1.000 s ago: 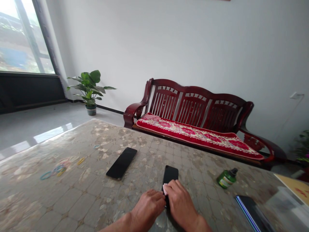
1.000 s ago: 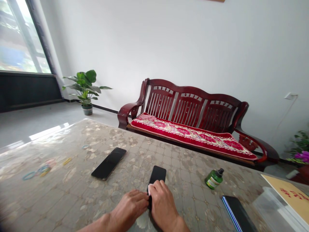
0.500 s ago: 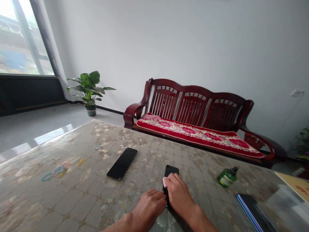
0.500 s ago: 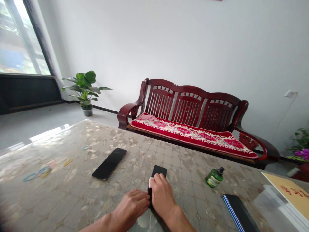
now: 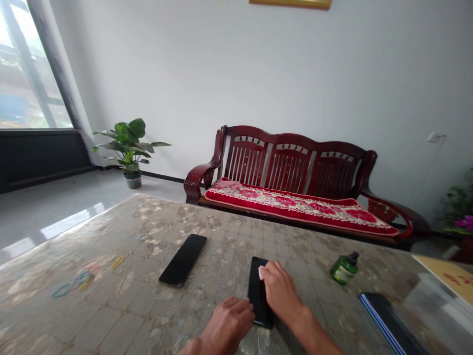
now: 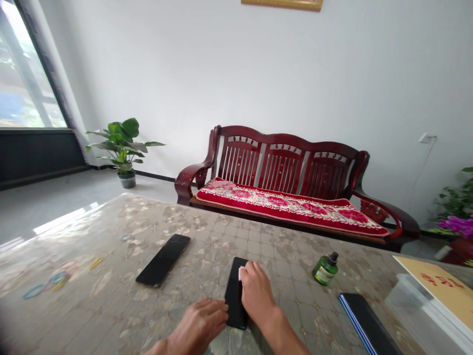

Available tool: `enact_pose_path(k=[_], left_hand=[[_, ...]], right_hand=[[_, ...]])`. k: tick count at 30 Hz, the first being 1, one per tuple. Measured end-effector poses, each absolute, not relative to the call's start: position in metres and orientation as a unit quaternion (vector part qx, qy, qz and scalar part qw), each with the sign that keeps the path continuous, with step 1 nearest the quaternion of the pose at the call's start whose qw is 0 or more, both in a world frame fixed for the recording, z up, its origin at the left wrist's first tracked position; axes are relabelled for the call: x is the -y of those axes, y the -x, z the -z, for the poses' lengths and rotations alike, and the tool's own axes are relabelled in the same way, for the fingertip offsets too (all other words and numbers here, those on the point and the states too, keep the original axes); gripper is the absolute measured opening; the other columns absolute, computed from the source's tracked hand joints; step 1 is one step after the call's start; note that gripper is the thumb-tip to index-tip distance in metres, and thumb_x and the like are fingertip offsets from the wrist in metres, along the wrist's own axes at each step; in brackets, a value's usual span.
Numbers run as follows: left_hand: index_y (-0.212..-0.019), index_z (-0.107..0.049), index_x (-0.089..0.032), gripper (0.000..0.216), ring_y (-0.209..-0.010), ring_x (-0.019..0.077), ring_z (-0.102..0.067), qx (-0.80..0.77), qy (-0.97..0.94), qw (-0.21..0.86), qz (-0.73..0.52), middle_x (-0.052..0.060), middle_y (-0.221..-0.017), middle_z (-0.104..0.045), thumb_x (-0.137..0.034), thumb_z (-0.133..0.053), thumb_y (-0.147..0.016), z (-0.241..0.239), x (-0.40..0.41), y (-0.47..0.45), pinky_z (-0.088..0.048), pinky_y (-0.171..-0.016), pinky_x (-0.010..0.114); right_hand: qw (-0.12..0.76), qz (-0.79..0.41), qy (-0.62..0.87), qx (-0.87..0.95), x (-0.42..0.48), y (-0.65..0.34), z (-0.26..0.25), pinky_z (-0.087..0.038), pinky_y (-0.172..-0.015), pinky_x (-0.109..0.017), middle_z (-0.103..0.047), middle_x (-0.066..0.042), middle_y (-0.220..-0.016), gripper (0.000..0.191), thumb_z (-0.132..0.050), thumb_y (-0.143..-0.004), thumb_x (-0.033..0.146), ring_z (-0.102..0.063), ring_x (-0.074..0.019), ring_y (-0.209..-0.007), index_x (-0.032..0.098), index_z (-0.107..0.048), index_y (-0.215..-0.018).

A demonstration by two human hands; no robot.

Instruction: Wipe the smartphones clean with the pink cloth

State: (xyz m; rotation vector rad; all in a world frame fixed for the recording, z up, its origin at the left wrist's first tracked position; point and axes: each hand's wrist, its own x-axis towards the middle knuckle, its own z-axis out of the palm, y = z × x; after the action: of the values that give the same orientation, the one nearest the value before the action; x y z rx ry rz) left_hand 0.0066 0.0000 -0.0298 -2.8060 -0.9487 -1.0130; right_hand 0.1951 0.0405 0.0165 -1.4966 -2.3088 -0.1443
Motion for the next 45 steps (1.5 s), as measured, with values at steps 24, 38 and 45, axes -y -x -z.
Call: enact_pose_path(k=[24, 38, 45], left_hand=[[-0.141, -0.042, -0.033, 0.079, -0.144, 0.033, -0.026, 0.211, 0.978, 0.005, -0.006, 0.011, -0.159, -0.026, -0.006, -0.071, -0.072, -0.041, -0.096, -0.032, -0.031, -0.109, 0.048], [-0.118, -0.06, -0.028, 0.074, -0.124, 0.0351, -0.047, 0.297, 0.951, -0.059, -0.068, 0.008, -0.134, -0.053, -0.035, -0.089, -0.051, -0.057, -0.135, -0.029, -0.043, -0.097, 0.043], [-0.11, -0.061, -0.016, 0.056, -0.111, 0.0353, -0.054, 0.462, 0.885, -0.059, -0.002, 0.015, -0.116, -0.058, -0.05, -0.078, -0.068, -0.045, -0.095, -0.008, -0.047, -0.09, 0.043]], right_hand=[[0.279, -0.017, 0.436, 0.856, 0.01, -0.2, -0.013, -0.042, -0.08, -0.028, -0.064, -0.002, -0.094, 0.028, -0.047, -0.091, 0.008, -0.056, -0.0175, -0.088, 0.025, -0.065, -0.103], [0.397, -0.048, 0.441, 0.804, -0.001, -0.217, -0.002, -0.052, -0.082, -0.033, -0.069, -0.006, -0.098, 0.031, -0.045, -0.096, 0.017, -0.064, -0.0185, -0.091, 0.027, -0.066, -0.117], [0.529, -0.119, 0.525, 0.656, -0.019, -0.231, 0.012, -0.052, -0.09, -0.034, -0.071, -0.008, -0.104, 0.027, -0.052, -0.094, 0.035, -0.065, -0.0212, -0.098, 0.024, -0.073, -0.107]])
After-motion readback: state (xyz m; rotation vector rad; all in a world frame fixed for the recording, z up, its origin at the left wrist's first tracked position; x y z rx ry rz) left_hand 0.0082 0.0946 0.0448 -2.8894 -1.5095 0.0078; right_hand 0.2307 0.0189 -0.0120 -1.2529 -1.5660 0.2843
